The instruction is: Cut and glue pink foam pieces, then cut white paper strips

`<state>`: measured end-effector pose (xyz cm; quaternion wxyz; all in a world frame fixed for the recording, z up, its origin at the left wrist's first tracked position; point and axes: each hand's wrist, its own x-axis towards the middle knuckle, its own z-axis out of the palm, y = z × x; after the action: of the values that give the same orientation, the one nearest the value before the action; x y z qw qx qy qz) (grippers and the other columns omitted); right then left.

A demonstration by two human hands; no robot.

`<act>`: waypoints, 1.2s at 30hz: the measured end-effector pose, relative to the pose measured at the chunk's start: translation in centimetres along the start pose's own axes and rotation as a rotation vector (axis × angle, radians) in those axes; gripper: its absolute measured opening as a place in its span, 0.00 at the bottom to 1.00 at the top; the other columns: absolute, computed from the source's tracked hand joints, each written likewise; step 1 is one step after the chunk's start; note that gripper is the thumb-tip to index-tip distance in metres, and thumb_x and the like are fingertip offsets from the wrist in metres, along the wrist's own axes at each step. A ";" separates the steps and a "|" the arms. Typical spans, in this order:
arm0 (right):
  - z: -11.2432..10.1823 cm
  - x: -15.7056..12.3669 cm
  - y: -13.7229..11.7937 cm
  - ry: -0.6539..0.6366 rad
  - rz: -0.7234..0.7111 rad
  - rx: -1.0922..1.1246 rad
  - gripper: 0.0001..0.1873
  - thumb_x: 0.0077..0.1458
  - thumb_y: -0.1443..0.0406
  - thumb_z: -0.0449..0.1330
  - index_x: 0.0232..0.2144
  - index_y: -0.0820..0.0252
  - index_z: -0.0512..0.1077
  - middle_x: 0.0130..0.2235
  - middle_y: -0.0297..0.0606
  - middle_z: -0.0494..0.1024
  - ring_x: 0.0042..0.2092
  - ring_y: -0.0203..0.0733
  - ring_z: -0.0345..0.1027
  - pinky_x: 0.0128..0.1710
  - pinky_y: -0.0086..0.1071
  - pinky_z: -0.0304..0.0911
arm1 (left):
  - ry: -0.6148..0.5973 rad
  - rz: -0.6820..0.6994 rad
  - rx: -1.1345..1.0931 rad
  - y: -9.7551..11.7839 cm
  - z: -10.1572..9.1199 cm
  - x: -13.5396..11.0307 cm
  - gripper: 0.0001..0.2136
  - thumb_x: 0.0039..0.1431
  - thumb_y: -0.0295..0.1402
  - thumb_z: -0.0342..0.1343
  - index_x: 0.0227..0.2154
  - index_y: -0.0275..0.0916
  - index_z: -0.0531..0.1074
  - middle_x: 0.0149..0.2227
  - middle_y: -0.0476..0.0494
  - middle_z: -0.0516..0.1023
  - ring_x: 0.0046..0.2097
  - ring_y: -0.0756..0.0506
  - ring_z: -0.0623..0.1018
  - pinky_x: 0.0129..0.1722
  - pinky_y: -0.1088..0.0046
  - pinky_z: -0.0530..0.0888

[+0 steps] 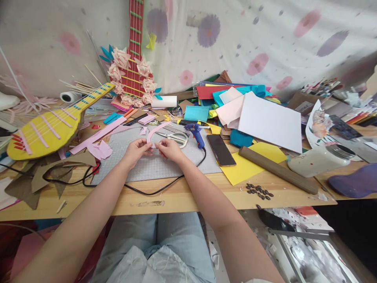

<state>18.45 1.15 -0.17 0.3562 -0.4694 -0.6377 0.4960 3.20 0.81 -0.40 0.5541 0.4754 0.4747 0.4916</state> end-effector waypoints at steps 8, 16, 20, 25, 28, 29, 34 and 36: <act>-0.5 -0.3 -0.4 -0.071 0.083 0.158 0.10 0.51 0.63 0.55 0.22 0.62 0.61 0.18 0.27 0.67 0.16 0.26 0.61 0.15 0.20 0.57 | 0.029 -0.007 -0.050 0.1 0.0 0.0 0.13 0.39 0.36 0.63 0.25 0.33 0.69 0.22 0.48 0.73 0.24 0.51 0.74 0.27 0.73 0.74; -0.3 -0.2 0.1 -0.120 0.060 0.192 0.11 0.50 0.61 0.56 0.23 0.62 0.62 0.18 0.27 0.68 0.17 0.26 0.61 0.15 0.20 0.58 | -0.027 -0.014 -0.040 0.1 0.2 -0.2 0.17 0.33 0.36 0.67 0.27 0.32 0.70 0.24 0.46 0.75 0.25 0.50 0.75 0.27 0.72 0.74; -0.3 -0.1 0.2 -0.112 0.062 0.205 0.10 0.50 0.62 0.56 0.24 0.63 0.62 0.18 0.27 0.68 0.17 0.27 0.62 0.15 0.20 0.58 | -0.007 -0.006 -0.024 0.1 0.3 -0.2 0.17 0.32 0.35 0.67 0.26 0.32 0.70 0.23 0.47 0.75 0.23 0.51 0.74 0.29 0.71 0.74; -0.6 -0.1 0.3 -0.087 0.074 0.250 0.11 0.50 0.61 0.57 0.24 0.62 0.61 0.18 0.27 0.68 0.17 0.27 0.61 0.16 0.21 0.59 | -0.071 -0.042 -0.026 0.2 0.1 -0.3 0.21 0.29 0.32 0.68 0.31 0.33 0.70 0.28 0.45 0.77 0.29 0.49 0.76 0.30 0.72 0.75; -0.6 -0.1 0.3 -0.102 0.066 0.242 0.11 0.50 0.61 0.57 0.24 0.62 0.61 0.17 0.27 0.68 0.16 0.27 0.62 0.15 0.21 0.59 | -0.093 -0.047 0.024 0.1 0.0 -0.4 0.20 0.31 0.34 0.67 0.31 0.32 0.71 0.27 0.45 0.76 0.28 0.49 0.76 0.27 0.74 0.74; -0.6 -0.2 0.3 -0.108 0.062 0.232 0.11 0.50 0.61 0.57 0.23 0.62 0.61 0.17 0.27 0.68 0.16 0.27 0.62 0.15 0.21 0.59 | -0.088 -0.049 0.038 0.0 -0.1 -0.3 0.19 0.34 0.35 0.66 0.30 0.32 0.71 0.26 0.46 0.76 0.26 0.50 0.76 0.26 0.74 0.74; -0.4 -0.2 0.3 -0.113 0.077 0.211 0.11 0.49 0.61 0.58 0.23 0.62 0.62 0.17 0.27 0.68 0.16 0.27 0.62 0.15 0.21 0.59 | -0.061 -0.033 0.067 -0.1 0.0 -0.2 0.15 0.38 0.38 0.64 0.26 0.32 0.70 0.21 0.48 0.74 0.21 0.50 0.75 0.26 0.72 0.74; -0.5 -0.1 0.3 -0.099 0.090 0.230 0.10 0.50 0.62 0.58 0.24 0.62 0.62 0.17 0.27 0.68 0.16 0.27 0.62 0.15 0.21 0.59 | -0.057 -0.042 0.064 0.0 0.1 -0.3 0.15 0.39 0.37 0.64 0.26 0.32 0.70 0.22 0.47 0.74 0.23 0.49 0.76 0.27 0.71 0.75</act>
<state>18.98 1.21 -0.35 0.3531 -0.4289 -0.5716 0.6038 3.29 0.55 -0.32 0.5623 0.4966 0.4839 0.4505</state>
